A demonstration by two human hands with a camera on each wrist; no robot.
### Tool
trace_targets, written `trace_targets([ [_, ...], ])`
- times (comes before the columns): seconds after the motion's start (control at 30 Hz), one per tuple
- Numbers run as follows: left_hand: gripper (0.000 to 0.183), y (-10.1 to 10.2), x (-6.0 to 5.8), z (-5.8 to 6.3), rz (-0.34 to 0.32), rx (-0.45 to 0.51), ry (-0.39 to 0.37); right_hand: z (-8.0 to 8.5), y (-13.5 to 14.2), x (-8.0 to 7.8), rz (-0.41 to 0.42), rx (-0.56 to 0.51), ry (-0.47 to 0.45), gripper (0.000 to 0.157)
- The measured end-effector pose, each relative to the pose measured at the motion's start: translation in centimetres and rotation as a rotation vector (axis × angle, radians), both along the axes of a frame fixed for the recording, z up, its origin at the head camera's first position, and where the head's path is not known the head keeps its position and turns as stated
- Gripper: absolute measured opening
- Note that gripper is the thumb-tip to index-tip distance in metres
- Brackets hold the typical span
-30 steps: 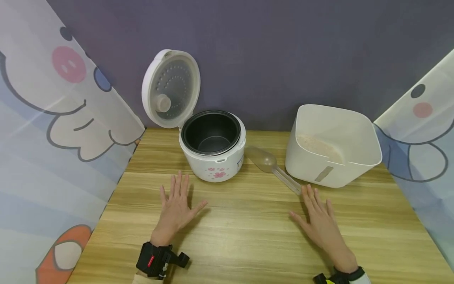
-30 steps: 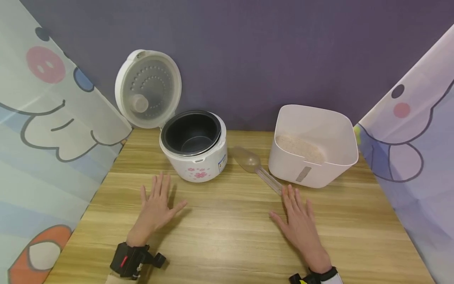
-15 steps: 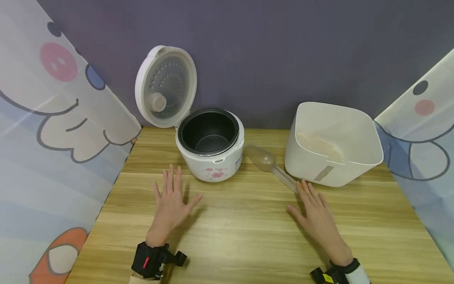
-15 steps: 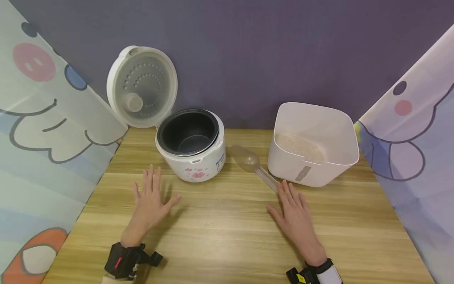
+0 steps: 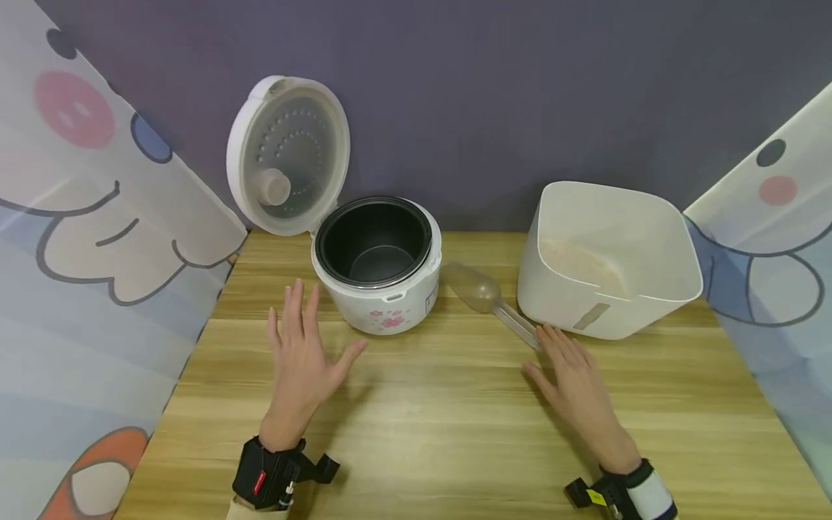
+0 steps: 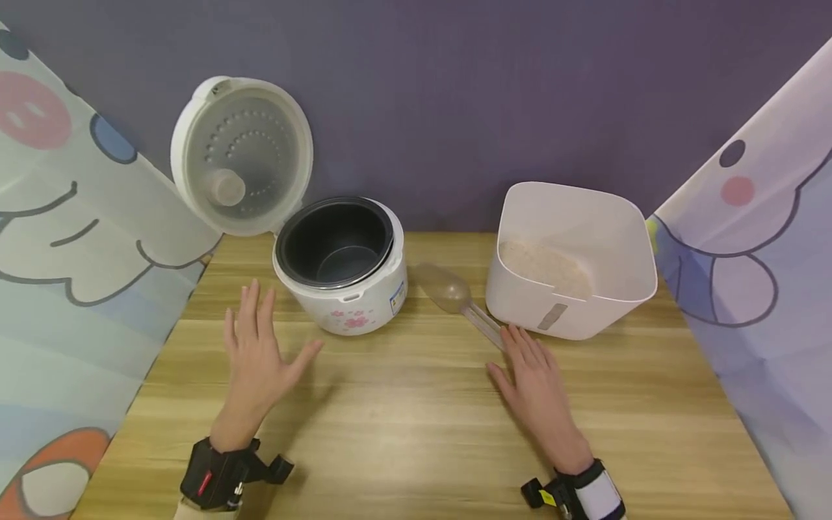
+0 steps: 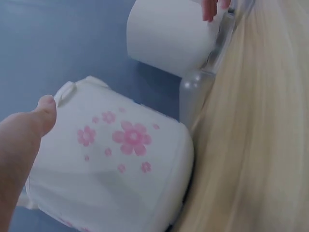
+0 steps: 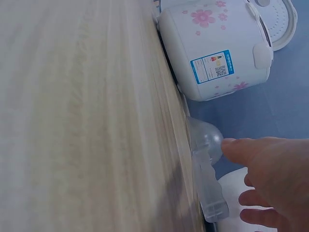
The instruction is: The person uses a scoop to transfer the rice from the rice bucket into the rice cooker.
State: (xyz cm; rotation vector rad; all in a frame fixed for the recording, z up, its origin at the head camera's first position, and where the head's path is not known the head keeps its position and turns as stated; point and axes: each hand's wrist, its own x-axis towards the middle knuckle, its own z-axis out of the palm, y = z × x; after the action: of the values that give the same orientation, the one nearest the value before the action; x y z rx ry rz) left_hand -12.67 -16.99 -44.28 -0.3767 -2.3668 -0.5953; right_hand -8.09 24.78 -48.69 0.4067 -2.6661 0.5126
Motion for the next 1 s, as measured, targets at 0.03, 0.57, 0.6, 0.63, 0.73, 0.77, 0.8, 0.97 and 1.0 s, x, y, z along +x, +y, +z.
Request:
trace_targets([
  [0.03,0.103,0.2,-0.2,0.2,-0.012,0.002,0.027,0.1,-0.1,-0.3,0.005,-0.001,0.014,0.071],
  [0.57,0.091,3.1,-3.7,2.9,-0.153,-0.001,0.124,0.4,-3.0,-3.8,0.094,0.047,0.032,0.063],
  [0.6,0.091,3.2,-3.9,3.0,-0.154,-0.011,0.129,0.4,-3.2,-4.0,0.095,0.048,0.029,0.062],
  [0.63,0.09,3.3,-4.0,3.1,-0.158,-0.018,0.127,0.4,-3.5,-4.1,0.098,0.048,0.028,0.062],
  [0.73,0.085,3.6,-4.5,3.4,-0.168,-0.042,0.118,0.1,-3.9,-4.7,0.105,0.055,0.039,0.061],
  [0.77,0.083,3.6,-4.6,3.5,-0.171,-0.053,0.113,0.0,-4.0,-4.9,0.108,0.059,0.046,0.062],
  [0.8,0.08,3.7,-4.7,3.6,-0.176,-0.06,0.105,-0.1,-4.1,-5.0,0.108,0.065,0.057,0.063],
  [0.97,0.07,4.0,-5.1,4.0,-0.189,-0.094,0.087,-0.5,-4.3,-5.8,0.105,0.104,0.121,0.064],
  [1.0,0.068,4.0,-5.1,4.0,-0.191,-0.098,0.086,-0.6,-4.3,-6.0,0.103,0.113,0.133,0.064],
])
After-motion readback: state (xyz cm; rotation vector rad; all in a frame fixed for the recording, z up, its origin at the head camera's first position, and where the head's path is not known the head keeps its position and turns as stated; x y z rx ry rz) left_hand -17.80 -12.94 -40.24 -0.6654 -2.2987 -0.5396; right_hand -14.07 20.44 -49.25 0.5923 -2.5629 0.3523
